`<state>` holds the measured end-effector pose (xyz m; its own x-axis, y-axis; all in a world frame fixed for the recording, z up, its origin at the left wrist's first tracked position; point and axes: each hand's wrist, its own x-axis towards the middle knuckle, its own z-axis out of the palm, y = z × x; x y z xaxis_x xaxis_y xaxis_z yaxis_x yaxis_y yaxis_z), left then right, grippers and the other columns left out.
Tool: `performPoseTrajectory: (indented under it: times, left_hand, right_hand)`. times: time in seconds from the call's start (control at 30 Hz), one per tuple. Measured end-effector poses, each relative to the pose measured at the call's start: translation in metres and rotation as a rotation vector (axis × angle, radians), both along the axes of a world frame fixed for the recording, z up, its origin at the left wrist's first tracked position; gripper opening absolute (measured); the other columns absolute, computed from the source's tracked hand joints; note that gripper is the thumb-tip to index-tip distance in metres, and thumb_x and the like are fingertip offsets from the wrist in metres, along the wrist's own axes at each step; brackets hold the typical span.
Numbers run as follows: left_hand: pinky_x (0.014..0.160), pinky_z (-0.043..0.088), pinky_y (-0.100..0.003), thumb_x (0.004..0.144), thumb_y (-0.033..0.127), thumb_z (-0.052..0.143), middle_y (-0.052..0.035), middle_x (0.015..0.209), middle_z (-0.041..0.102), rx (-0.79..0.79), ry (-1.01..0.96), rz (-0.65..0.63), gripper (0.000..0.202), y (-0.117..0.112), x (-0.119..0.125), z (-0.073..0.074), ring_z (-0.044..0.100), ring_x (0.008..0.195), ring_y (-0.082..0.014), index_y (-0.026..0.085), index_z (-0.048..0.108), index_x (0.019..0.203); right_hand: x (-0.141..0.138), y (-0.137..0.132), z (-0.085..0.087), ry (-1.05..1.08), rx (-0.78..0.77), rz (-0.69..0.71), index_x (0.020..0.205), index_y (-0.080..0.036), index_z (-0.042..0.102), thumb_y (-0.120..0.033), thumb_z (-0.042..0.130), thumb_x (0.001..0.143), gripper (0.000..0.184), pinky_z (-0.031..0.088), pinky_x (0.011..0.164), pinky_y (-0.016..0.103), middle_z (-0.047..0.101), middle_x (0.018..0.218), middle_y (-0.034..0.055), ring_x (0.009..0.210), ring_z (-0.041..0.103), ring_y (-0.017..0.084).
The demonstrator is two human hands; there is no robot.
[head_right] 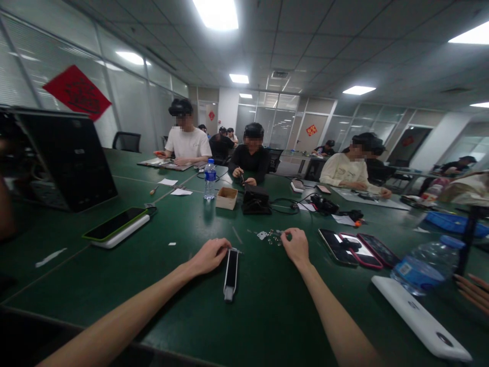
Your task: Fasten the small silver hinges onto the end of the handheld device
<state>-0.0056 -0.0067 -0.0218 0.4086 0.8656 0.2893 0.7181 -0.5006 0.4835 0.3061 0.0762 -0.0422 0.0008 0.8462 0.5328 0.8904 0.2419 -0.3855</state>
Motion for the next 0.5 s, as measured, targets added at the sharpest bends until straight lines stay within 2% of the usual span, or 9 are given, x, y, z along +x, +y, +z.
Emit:
performPoseTrajectory:
  times: [0.1,0.2,0.3,0.4,0.5]
  left_hand:
    - [0.079,0.045,-0.032,0.091,0.016,0.041,-0.0044,0.091,0.065,0.019,0.007,-0.002,0.019,0.001,0.000,-0.002,0.060,0.085,-0.0184,0.017,0.060,0.097]
    - [0.079,0.045,-0.032,0.091,0.015,0.042,-0.0047,0.092,0.066,0.029,0.018,-0.001,0.019,0.001,0.001,-0.003,0.060,0.086,-0.0188,0.017,0.060,0.097]
    - [0.079,0.045,-0.032,0.091,0.015,0.042,-0.0047,0.092,0.066,0.021,0.020,0.004,0.019,0.000,0.001,-0.001,0.060,0.087,-0.0188,0.017,0.060,0.097]
    - [0.080,0.045,-0.032,0.091,0.016,0.041,-0.0041,0.092,0.065,0.006,0.007,0.000,0.019,-0.001,0.001,0.000,0.060,0.086,-0.0186,0.018,0.059,0.097]
    - [0.080,0.045,-0.032,0.091,0.018,0.042,-0.0038,0.093,0.065,-0.012,-0.005,-0.003,0.018,-0.001,0.000,-0.001,0.060,0.086,-0.0185,0.018,0.059,0.098]
  right_hand:
    - [0.006,0.001,-0.001,-0.014,-0.088,-0.100,0.081,-0.017,0.066,-0.038,0.043,0.082,0.031,0.044,0.084,0.038,0.065,0.098,0.0130,0.096,0.055,0.027]
    - [0.009,0.003,-0.005,-0.053,-0.184,-0.137,0.083,-0.017,0.069,-0.037,0.044,0.081,0.032,0.043,0.083,0.038,0.066,0.098,0.0128,0.094,0.056,0.028]
    - [0.004,0.008,-0.007,-0.113,-0.138,-0.149,0.093,-0.018,0.068,-0.036,0.045,0.081,0.031,0.043,0.083,0.039,0.064,0.103,0.0126,0.101,0.054,0.030]
    - [-0.009,0.013,-0.006,-0.161,-0.063,-0.032,0.104,-0.020,0.065,-0.035,0.045,0.084,0.032,0.042,0.083,0.041,0.061,0.109,0.0106,0.104,0.051,0.028]
    - [-0.023,0.016,-0.004,-0.213,-0.114,0.113,0.101,-0.023,0.067,-0.033,0.045,0.086,0.028,0.041,0.084,0.041,0.063,0.106,0.0084,0.103,0.051,0.026]
